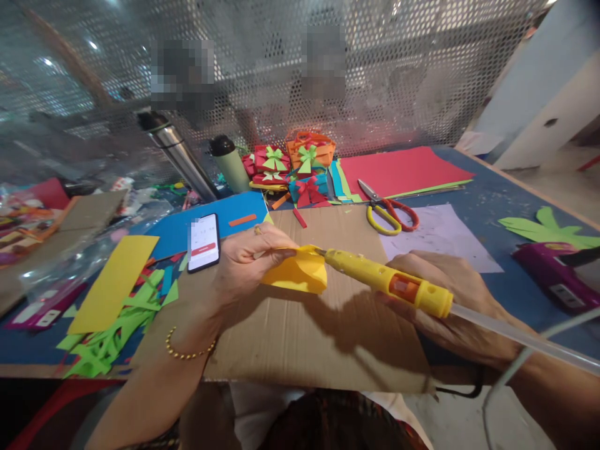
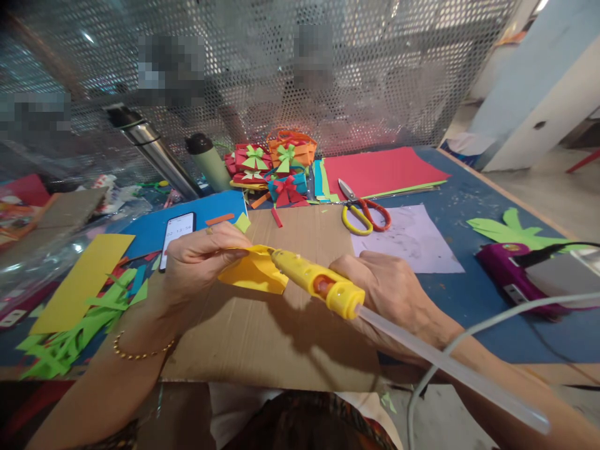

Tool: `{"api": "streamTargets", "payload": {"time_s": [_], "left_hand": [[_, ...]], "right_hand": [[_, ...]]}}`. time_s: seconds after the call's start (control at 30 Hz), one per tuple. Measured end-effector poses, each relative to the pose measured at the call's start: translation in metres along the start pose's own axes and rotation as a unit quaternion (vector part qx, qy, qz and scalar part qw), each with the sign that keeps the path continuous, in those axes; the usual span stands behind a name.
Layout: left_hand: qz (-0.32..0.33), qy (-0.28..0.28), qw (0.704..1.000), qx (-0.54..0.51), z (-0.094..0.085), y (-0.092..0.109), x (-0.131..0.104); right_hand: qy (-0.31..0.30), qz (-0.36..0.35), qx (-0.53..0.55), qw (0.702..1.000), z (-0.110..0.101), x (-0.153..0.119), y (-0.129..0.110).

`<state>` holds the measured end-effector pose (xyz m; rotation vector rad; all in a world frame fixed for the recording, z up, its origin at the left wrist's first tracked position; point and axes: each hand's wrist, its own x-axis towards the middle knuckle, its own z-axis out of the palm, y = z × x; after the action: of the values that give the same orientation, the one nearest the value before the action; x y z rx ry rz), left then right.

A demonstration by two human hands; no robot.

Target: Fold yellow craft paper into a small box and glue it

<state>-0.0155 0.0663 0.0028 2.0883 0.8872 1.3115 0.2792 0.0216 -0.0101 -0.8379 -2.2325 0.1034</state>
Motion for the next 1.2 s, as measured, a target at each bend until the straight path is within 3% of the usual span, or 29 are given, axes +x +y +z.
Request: {"api": "streamTargets", "payload": {"time_s": [0.4,0.5,0.6,0.67,0.73,0.83,0.97,1.2], "left_hand": [[-0.027,0.01,0.999,0.013,0.001,0.004,-0.001],[-0.039,0.007,0.999,0.008,0.001,0.003,-0.001],[-0.073,0.0,0.997,-0.022,0.005,0.006,-0.002],[-0.129,-0.024,0.989,-0.071,0.01,0.011,-0.004],[-0.2,-0.051,0.969,-0.135,0.017,0.017,-0.006],[-0.276,-0.077,0.936,-0.205,0.027,0.023,-0.01],[-0.309,-0.101,0.917,-0.233,0.035,0.026,-0.013],[-0.35,-0.1,0.905,-0.221,0.038,0.027,-0.015]], "right_hand": [[0.017,0.029,0.054,0.998,-0.012,0.007,-0.013],[0.09,0.094,0.019,0.991,-0.007,0.006,-0.014],[0.202,0.221,-0.005,0.954,0.005,0.003,-0.013],[0.244,0.279,0.027,0.929,0.013,0.003,-0.011],[0.231,0.306,0.098,0.918,0.018,0.006,-0.009],[0.155,0.313,0.218,0.911,0.021,0.013,-0.008],[0.078,0.297,0.306,0.901,0.025,0.018,-0.011],[0.026,0.31,0.338,0.888,0.034,0.018,-0.015]]}}
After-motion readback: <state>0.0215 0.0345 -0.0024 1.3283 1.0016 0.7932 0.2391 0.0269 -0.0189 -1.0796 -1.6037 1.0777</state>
